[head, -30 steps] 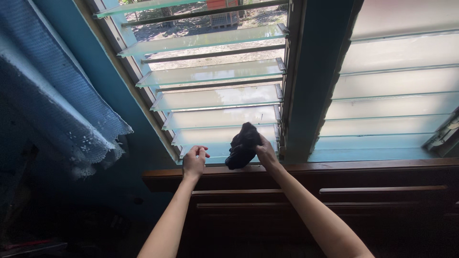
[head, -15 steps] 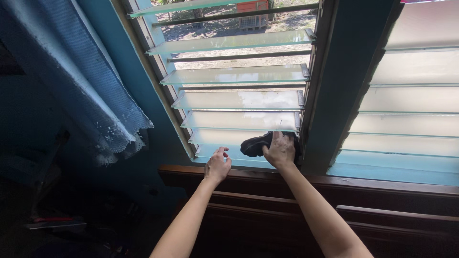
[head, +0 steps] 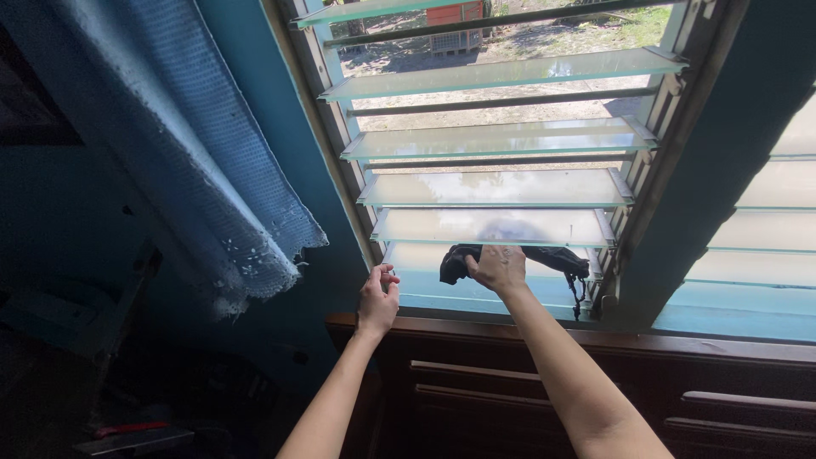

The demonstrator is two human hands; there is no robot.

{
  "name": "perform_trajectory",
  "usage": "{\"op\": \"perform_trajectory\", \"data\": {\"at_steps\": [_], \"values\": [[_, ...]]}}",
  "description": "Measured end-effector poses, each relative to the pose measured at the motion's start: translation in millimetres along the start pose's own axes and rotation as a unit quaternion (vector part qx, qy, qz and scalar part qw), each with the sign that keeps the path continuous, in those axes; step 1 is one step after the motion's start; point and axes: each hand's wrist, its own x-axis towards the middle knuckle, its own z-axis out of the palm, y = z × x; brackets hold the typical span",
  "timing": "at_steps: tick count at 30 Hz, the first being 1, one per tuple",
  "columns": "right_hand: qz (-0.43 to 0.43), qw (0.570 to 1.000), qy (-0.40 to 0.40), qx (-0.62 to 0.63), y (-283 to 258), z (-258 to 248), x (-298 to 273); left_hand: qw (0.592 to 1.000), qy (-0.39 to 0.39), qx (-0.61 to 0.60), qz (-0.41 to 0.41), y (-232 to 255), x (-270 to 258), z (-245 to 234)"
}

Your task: The person wipes the horizontal glass slats of a window with a dark cloth, moving systematically from lower to upper sections. After cleaning, the person places the cloth into a red bucket on the floor.

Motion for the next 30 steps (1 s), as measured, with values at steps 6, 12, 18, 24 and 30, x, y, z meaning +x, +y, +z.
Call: {"op": "perform_trajectory", "data": {"at_steps": [6,12,18,24,30], "values": [[-0.058,0.995,-0.062,0.043,-119.7,34.3,25.8,0.994,-0.026,-0.107,-0.022,-23.3,4.7,-40.7],[-0.174,0.982,0.017,0.066,-175.1,45.3,20.4,0.988,-0.028,-0.154,-0.006,-43.1,14.3,-54.0],[-0.169,0.983,0.028,0.072,-116.3,17.5,-6.6,0.99,0.013,-0.055,0.133,-44.4,26.9,-17.9],[-0.084,0.995,0.006,0.059,-42.4,-7.0,-31.0,0.967,-0.044,0.203,0.15,-10.4,14.6,8.5],[-0.015,0.998,-0.041,0.041,-70.2,-7.2,-24.4,0.958,-0.055,0.254,0.122,-18.7,4.9,7.8]]}}
